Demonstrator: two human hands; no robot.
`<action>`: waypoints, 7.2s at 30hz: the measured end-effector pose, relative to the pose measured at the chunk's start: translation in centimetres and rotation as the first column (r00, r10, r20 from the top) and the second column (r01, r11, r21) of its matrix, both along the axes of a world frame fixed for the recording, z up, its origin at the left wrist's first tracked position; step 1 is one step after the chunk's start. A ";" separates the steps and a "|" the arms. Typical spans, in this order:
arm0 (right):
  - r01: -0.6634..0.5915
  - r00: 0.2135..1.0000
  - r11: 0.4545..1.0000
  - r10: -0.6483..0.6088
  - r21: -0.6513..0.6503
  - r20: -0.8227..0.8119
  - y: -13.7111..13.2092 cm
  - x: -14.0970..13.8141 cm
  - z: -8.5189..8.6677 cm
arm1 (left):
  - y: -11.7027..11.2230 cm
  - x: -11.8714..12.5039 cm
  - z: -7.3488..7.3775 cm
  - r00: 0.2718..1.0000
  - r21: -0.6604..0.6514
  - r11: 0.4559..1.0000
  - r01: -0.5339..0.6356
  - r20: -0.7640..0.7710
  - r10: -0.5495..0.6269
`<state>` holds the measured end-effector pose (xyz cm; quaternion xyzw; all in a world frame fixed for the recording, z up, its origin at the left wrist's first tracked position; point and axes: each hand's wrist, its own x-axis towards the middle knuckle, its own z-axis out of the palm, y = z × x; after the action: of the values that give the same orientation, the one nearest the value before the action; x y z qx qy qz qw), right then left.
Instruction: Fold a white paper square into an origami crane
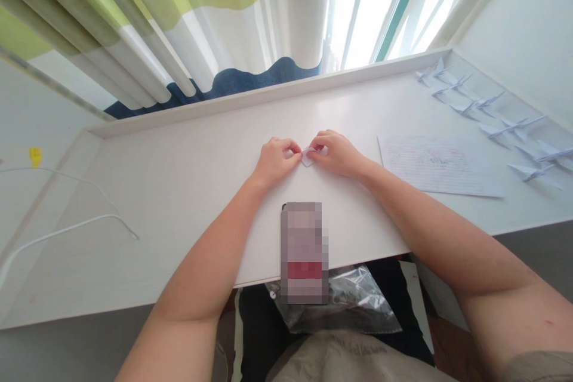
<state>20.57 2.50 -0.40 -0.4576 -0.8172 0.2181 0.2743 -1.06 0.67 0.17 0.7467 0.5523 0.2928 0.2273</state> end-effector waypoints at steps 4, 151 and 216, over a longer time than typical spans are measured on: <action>-0.011 1.000 1.000 0.011 -0.005 -0.017 0.1 0.3 -0.2 | 0.2 -0.6 0.0 0.999 -0.028 0.998 0.049 -0.020 -0.050; 0.061 0.802 0.992 -0.113 -0.107 -0.587 -0.5 -0.3 0.3 | 0.2 1.7 -0.5 0.576 -0.194 0.960 0.202 0.816 0.043; 0.091 0.923 0.994 -0.106 -0.057 -0.371 -0.5 0.0 0.1 | 0.2 1.9 -1.2 0.739 -0.156 0.987 0.049 0.670 0.069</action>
<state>20.61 1.99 -0.26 -0.4534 -0.7217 0.3028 0.4265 0.85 0.89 -1.06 0.5661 0.4590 0.4977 0.4702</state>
